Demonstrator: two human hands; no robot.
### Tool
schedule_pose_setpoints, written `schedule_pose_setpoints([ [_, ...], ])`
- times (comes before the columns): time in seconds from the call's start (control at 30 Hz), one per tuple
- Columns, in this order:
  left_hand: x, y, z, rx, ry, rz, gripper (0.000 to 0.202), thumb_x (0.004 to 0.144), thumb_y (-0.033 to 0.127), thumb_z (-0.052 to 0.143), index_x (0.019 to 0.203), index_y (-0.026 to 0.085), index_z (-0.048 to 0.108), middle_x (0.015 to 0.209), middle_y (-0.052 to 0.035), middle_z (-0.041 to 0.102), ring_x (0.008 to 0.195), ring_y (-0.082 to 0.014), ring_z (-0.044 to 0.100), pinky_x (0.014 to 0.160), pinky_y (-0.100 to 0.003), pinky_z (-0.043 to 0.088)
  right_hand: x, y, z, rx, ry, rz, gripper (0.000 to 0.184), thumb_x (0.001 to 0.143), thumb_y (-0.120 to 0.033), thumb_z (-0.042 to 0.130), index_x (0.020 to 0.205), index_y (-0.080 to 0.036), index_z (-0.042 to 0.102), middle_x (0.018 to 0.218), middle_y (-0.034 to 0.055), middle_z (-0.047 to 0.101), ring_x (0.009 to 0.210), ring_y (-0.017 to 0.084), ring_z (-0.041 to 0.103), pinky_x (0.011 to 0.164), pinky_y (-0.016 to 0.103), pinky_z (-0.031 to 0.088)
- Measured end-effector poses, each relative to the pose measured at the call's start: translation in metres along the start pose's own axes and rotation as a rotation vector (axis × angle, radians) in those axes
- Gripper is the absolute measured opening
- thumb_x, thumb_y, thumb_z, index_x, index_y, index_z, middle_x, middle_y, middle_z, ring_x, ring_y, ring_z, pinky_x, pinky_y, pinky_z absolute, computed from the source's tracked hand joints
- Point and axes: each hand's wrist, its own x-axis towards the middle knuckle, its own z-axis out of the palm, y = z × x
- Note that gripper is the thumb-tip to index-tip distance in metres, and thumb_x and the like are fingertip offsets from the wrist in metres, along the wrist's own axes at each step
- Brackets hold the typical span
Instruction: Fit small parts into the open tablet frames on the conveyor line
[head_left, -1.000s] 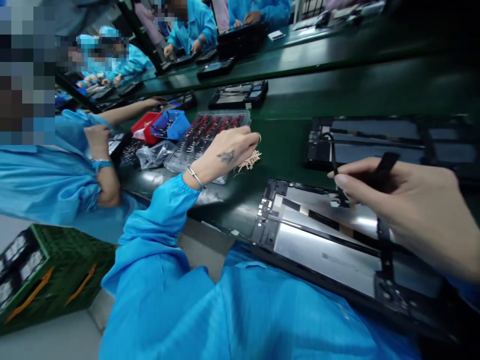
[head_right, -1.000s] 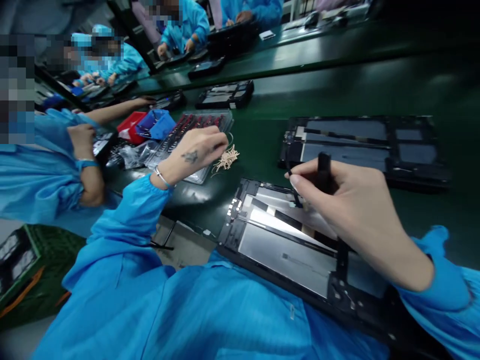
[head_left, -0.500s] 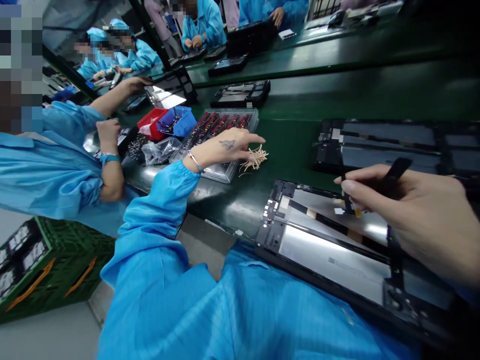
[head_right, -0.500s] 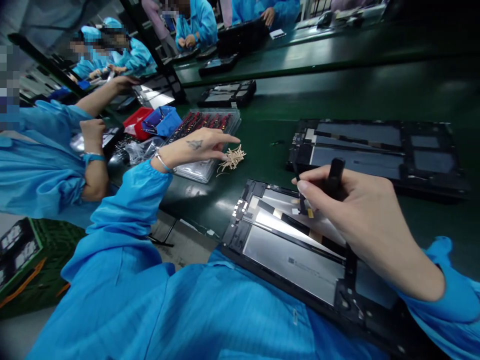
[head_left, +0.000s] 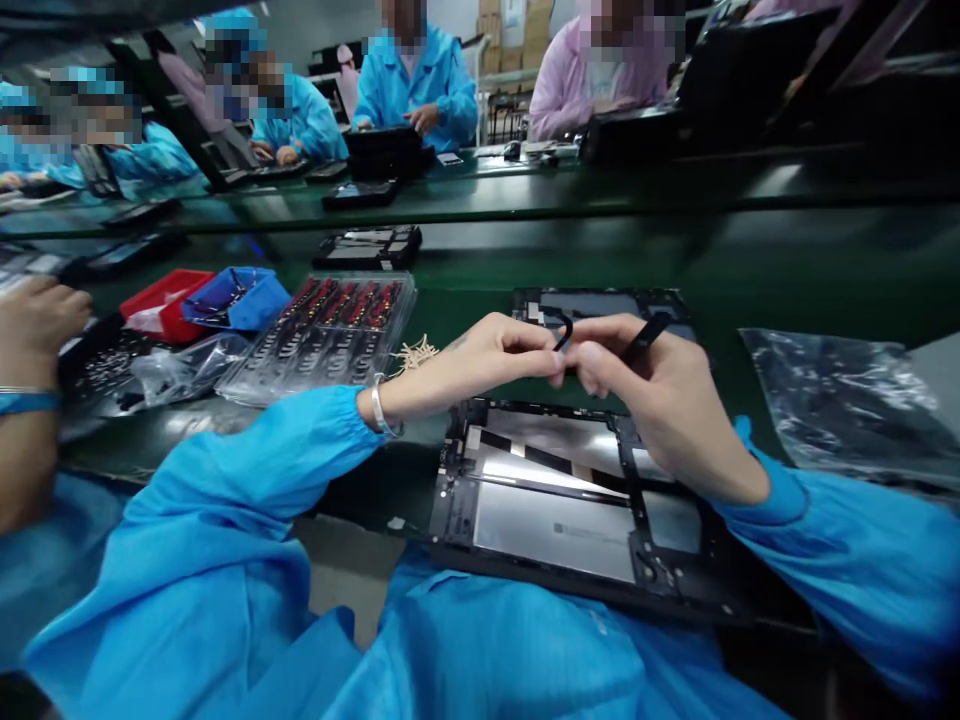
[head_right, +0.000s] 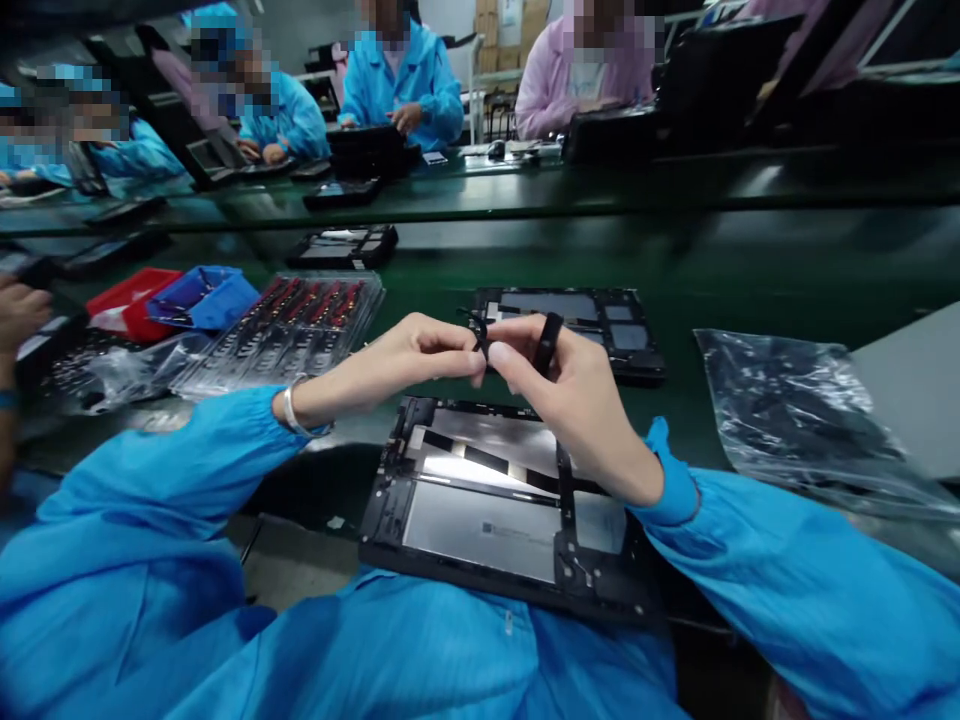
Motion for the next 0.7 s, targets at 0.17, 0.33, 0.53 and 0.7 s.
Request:
schedule_pose_setpoints([
  [0.17, 0.004, 0.003, -0.013, 0.306, -0.217, 0.040, 0.023, 0.098, 0.034, 0.062, 0.088, 0.014, 0.071, 0.072, 0.0022, 0.056, 0.066, -0.0102, 0.047, 0.057, -0.024, 0.034, 0.002, -0.011, -0.005, -0.092, 0.000, -0.084, 0.007, 0.091, -0.026, 0.074, 0.086, -0.021, 0.074, 0.075, -0.0012, 0.068, 0.065, 0.012, 0.058, 0.062, 0.027, 0.047],
  [0.33, -0.005, 0.004, -0.002, 0.719, 0.226, 0.467, 0.035, 0.098, 0.039, 0.072, 0.119, 0.015, 0.058, 0.107, -0.0078, 0.063, 0.092, -0.0175, 0.063, 0.078, -0.029, 0.054, 0.000, -0.013, -0.004, 0.042, 0.010, -0.002, 0.010, 0.091, -0.026, 0.075, 0.083, -0.020, 0.073, 0.066, -0.0021, 0.063, 0.056, 0.010, 0.050, 0.052, 0.026, 0.039],
  [0.53, -0.009, 0.015, 0.015, 1.167, 0.418, 0.614, 0.027, 0.111, 0.022, 0.039, 0.101, 0.016, 0.063, 0.096, -0.0090, 0.066, 0.088, -0.0195, 0.066, 0.076, -0.033, 0.056, -0.004, -0.012, -0.002, 0.083, 0.025, -0.051, 0.016, 0.092, -0.032, 0.077, 0.083, -0.020, 0.073, 0.067, -0.0019, 0.062, 0.057, 0.011, 0.049, 0.053, 0.028, 0.037],
  [0.7, -0.011, 0.016, 0.016, 1.269, 0.454, 0.631, 0.031, 0.110, 0.019, 0.039, 0.094, 0.015, 0.065, 0.095, -0.0103, 0.070, 0.083, -0.0197, 0.067, 0.074, -0.034, 0.057, -0.008, -0.018, 0.001, -0.005, 0.056, -0.099, 0.015, 0.094, -0.030, 0.075, 0.082, -0.021, 0.073, 0.068, -0.0020, 0.064, 0.058, 0.011, 0.051, 0.053, 0.028, 0.038],
])
